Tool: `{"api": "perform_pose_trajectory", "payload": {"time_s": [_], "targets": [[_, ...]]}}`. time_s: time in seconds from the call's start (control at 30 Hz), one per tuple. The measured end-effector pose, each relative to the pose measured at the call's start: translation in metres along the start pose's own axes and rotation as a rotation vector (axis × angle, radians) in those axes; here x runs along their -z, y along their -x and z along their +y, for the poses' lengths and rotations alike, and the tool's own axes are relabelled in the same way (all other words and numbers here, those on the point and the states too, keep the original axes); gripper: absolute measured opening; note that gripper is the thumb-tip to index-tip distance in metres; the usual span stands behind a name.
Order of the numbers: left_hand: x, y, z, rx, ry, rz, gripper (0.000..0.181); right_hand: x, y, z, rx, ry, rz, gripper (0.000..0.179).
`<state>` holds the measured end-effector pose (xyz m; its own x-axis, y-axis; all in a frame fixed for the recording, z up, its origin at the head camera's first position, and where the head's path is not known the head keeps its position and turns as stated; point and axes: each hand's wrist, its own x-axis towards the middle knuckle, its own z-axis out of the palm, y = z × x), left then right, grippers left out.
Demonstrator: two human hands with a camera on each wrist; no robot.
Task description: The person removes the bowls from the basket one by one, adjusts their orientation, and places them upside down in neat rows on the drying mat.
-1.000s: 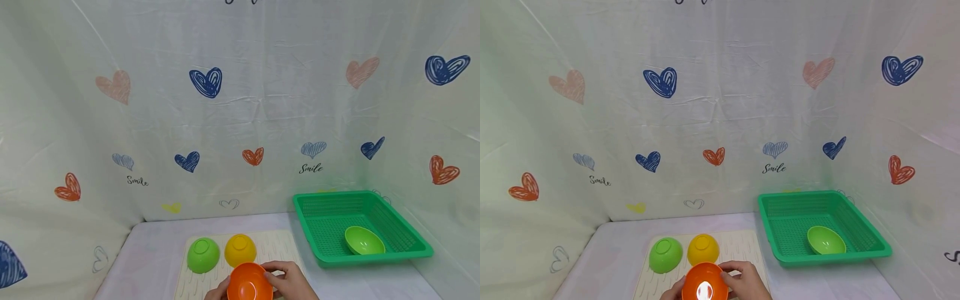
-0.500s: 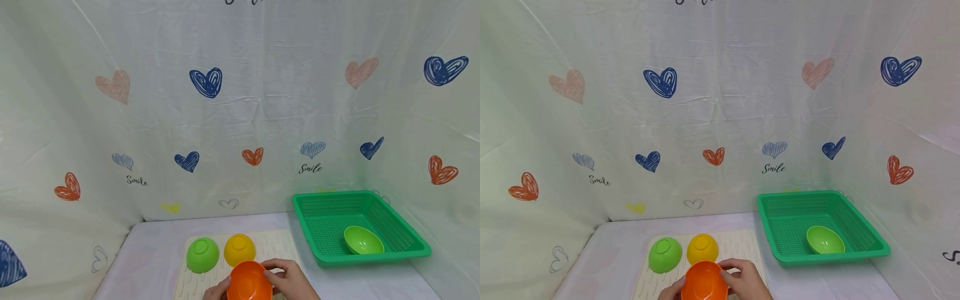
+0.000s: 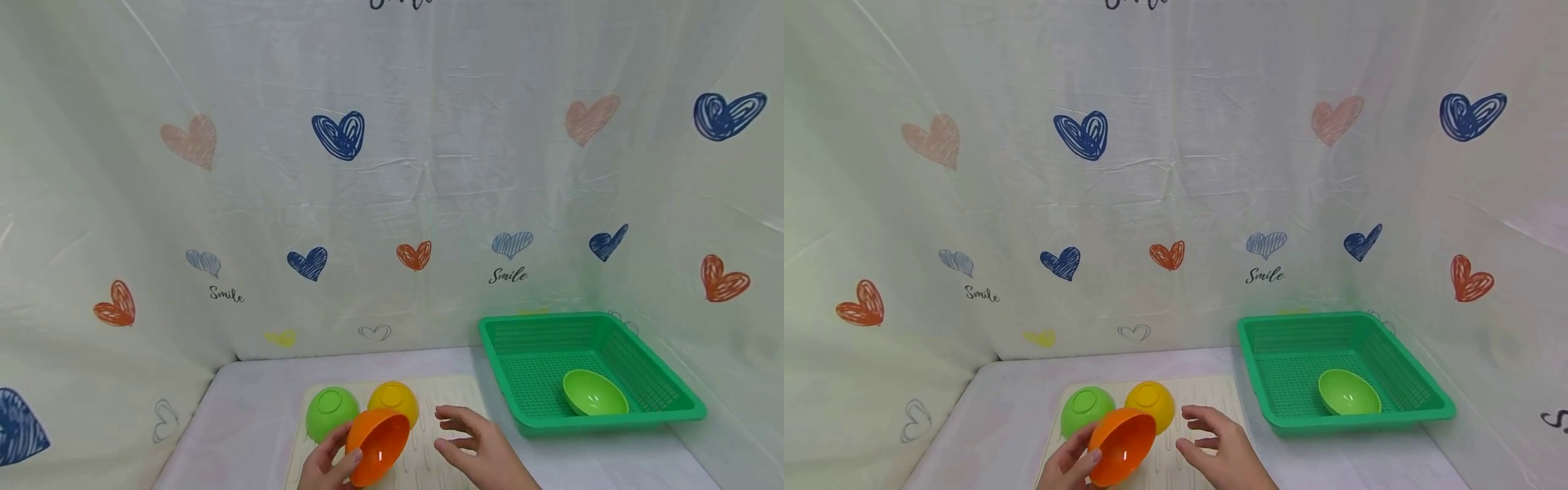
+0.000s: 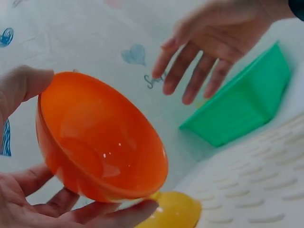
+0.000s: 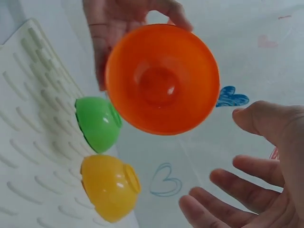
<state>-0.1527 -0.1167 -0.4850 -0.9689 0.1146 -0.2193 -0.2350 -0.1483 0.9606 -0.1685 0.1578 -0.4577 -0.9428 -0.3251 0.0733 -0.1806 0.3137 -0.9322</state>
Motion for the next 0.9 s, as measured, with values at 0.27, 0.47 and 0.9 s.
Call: {"api": "perform_pose_trajectory", "payload": {"time_s": [0.27,0.47,0.9], "targets": [[-0.016,0.008,0.013,-0.155,-0.178,0.028,0.078,-0.007,0.005,-0.001,-0.003,0.137,0.118,0.070],[-0.027,0.009,0.002,-0.375,-0.473,0.040,0.063,-0.017,0.005,0.001,-0.036,0.166,0.162,0.085],[-0.035,-0.012,-0.046,-1.196,-0.972,0.225,0.046,-0.036,0.003,0.026,0.075,0.222,0.076,0.105]]}}
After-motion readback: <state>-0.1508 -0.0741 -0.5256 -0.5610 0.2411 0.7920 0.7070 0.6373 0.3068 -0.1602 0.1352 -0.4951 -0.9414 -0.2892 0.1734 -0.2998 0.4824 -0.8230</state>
